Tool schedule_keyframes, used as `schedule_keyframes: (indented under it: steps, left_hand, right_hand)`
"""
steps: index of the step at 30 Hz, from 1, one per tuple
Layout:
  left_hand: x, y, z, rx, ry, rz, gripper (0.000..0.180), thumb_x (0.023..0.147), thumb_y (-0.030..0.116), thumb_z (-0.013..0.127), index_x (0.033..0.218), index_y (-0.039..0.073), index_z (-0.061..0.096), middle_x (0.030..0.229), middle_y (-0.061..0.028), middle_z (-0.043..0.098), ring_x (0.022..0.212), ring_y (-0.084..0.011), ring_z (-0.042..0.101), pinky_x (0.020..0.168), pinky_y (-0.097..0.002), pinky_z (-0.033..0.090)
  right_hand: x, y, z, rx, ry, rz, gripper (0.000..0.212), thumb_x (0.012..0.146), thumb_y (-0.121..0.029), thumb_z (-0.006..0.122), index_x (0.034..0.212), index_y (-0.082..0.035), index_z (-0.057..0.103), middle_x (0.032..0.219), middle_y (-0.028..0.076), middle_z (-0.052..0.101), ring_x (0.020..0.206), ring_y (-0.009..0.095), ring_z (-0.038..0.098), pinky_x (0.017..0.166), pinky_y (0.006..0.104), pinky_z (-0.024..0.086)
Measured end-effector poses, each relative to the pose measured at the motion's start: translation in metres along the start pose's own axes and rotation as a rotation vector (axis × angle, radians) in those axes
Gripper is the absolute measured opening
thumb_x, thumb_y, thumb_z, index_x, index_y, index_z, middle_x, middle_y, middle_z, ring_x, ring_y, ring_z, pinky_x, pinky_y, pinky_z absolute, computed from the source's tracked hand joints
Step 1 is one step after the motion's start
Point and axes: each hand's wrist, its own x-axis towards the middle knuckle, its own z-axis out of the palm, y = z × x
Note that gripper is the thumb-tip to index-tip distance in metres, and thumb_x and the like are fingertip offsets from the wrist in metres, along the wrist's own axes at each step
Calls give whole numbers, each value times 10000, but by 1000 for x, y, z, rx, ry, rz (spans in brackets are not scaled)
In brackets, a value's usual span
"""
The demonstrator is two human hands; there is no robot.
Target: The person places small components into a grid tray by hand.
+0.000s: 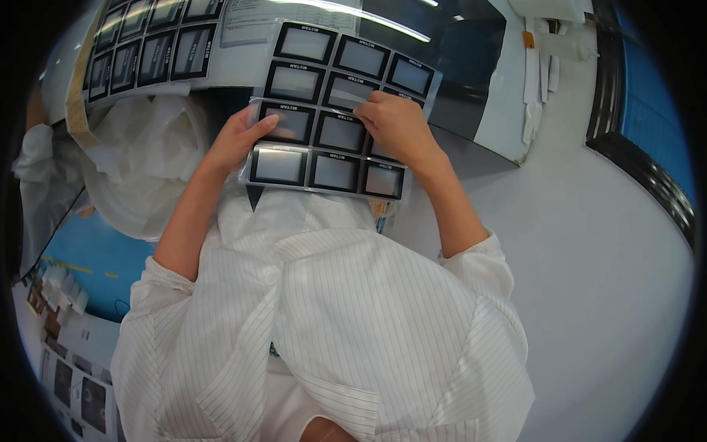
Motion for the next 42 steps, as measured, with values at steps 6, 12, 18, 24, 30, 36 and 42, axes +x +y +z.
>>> schedule_keyframes:
  steps: [6, 12, 18, 24, 30, 36, 42]
  left_hand:
    - [-2, 5, 2, 1, 11, -45, 277, 915, 202, 609, 1101, 0, 575, 969, -135, 673, 877, -179, 658, 769, -294, 546]
    - [-2, 6, 3, -2, 2, -47, 272, 917, 197, 606, 1100, 1, 563, 962, -147, 675, 864, -180, 660, 761, -300, 549]
    - [-1, 8, 4, 8, 5, -49, 272, 921, 199, 599, 1105, 3, 554, 963, -157, 674, 868, -188, 658, 755, -303, 550]
    - [-5, 8, -4, 87, 11, -62, 297, 918, 208, 603, 1118, 0, 534, 969, -166, 666, 874, -197, 655, 736, -315, 564]
    - [-10, 22, 11, 117, -55, -135, 293, 923, 203, 589, 1120, -4, 524, 977, -175, 653, 855, -219, 659, 671, -338, 590]
    - [-10, 36, 15, 128, -149, -119, 255, 925, 153, 571, 1118, -10, 535, 997, -118, 643, 887, -213, 658, 673, -360, 594]
    - [13, 104, 53, 334, 43, 116, 257, 923, 182, 582, 1076, -23, 558, 954, -93, 647, 796, -147, 640, 634, -294, 557]
  right_hand:
    - [-18, 13, -9, -7, -27, 48, 80, 788, -96, 666, 858, -69, 694, 765, 65, 591, 692, 254, 602, 623, 349, 483]
    - [-34, 24, -15, -13, -28, 84, 94, 771, -78, 673, 860, -60, 693, 762, 74, 595, 695, 262, 602, 628, 354, 483]
    - [-46, 33, -21, -48, -48, 122, 78, 753, -65, 669, 825, -54, 699, 759, 84, 604, 701, 273, 610, 645, 365, 488]
    - [-110, 108, -61, -394, -185, 432, 104, 745, -109, 681, 821, -42, 702, 815, 113, 633, 740, 318, 613, 694, 392, 487]
    - [-117, 123, -44, -252, 369, 583, 289, 854, -262, 635, 981, -5, 668, 900, 159, 666, 813, 294, 633, 783, 356, 479]
    - [-182, 44, 93, 1162, -113, 801, 297, 854, -210, 669, 1090, -42, 604, 952, 44, 660, 840, 132, 625, 754, 280, 503]
    - [-102, 28, -20, 1280, 329, 666, 261, 798, -98, 697, 1027, -21, 598, 945, 40, 651, 847, 113, 613, 752, 279, 501]
